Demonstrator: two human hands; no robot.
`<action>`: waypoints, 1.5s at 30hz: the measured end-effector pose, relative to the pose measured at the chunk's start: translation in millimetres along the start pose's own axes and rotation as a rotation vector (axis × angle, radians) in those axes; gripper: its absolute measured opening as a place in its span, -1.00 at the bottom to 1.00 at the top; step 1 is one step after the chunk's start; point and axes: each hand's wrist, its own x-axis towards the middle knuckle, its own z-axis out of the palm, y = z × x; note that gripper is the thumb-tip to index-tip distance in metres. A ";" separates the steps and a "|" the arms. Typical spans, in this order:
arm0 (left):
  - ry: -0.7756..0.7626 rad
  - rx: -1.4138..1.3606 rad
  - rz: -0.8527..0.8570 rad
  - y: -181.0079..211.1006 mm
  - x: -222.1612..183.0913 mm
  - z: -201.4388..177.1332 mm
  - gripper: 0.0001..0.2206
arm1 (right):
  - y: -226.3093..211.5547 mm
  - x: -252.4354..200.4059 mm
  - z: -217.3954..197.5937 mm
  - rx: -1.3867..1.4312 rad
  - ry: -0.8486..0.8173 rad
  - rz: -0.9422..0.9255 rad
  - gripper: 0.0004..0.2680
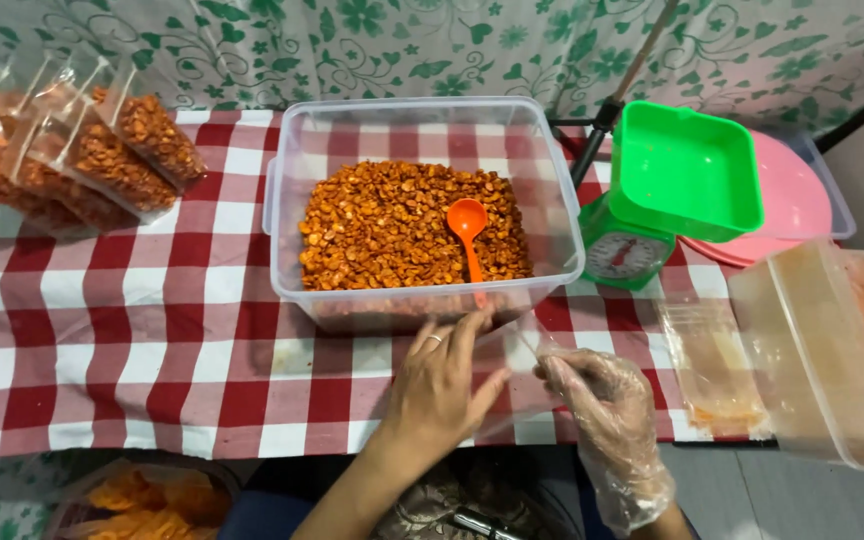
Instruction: Scooping small snacks from a large container into individual plastic bags using a small scoop and weighing them on a scale.
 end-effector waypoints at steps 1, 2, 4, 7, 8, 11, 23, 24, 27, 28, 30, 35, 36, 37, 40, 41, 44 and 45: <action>0.004 0.002 -0.007 7.6 -2.3 -1.7 -0.33 | 4.5 -2.1 5.3 -0.001 -0.008 -0.002 -0.83; 0.007 0.101 0.019 15.4 -5.1 -2.9 -0.01 | 9.5 -5.5 10.4 0.146 -0.010 -0.070 -0.88; 0.008 0.198 0.040 25.2 -8.1 1.8 0.30 | 11.9 -10.8 17.8 0.291 -0.016 -0.135 -0.91; 0.217 0.337 0.090 32.2 -8.6 15.1 0.20 | 6.1 -17.9 23.7 0.052 -0.025 -0.308 -0.89; 0.295 0.255 0.064 33.8 -6.6 16.0 -0.15 | 5.4 -19.2 25.6 0.080 -0.009 -0.315 -0.89; 0.392 0.118 0.087 30.7 -1.5 17.9 -0.31 | 14.1 -15.5 15.6 0.242 -0.095 -0.243 -0.81; 0.342 -0.048 0.282 25.7 -2.2 11.8 -0.20 | -5.8 -18.4 -5.0 0.328 -0.199 -0.007 -0.80; 0.363 -0.049 0.307 27.9 -1.5 7.6 -0.26 | -2.8 -18.2 -5.7 0.306 -0.199 -0.017 -0.82; 0.244 -0.062 0.348 15.6 -7.9 22.6 -0.05 | -3.8 -16.2 -2.6 0.365 -0.233 0.002 -0.83; 0.243 -0.065 0.350 16.8 -8.2 23.3 -0.05 | -1.4 -15.0 -4.1 0.364 -0.230 0.002 -0.83; 0.187 -0.123 0.398 18.9 -7.7 24.8 -0.11 | 3.0 -11.4 -7.1 0.268 -0.199 0.042 -0.77; 0.129 -0.123 0.425 20.9 -4.0 26.1 0.02 | -1.0 -8.8 -13.0 0.294 -0.192 0.125 -0.77; 0.117 -0.117 0.428 21.6 -3.7 25.3 0.04 | -0.5 -9.9 -13.5 0.298 -0.183 0.136 -0.77; 0.117 -0.119 0.427 23.7 -3.2 23.4 0.04 | 9.8 -8.0 -15.3 0.296 -0.183 0.138 -0.77; 0.111 -0.133 0.439 26.6 -2.9 20.6 0.00 | 34.1 -4.9 -18.0 0.463 -0.193 0.159 -0.83; 0.085 -0.139 0.430 25.9 -3.6 22.0 0.06 | 37.0 -5.2 -18.3 0.516 -0.185 0.216 -0.83; 0.034 -0.180 0.423 26.2 -2.5 21.2 0.12 | 44.5 -4.4 -19.1 0.579 -0.197 0.259 -0.83; 0.010 -0.216 0.422 26.7 -2.1 20.1 0.12 | 46.9 -4.1 -19.3 0.589 -0.218 0.246 -0.83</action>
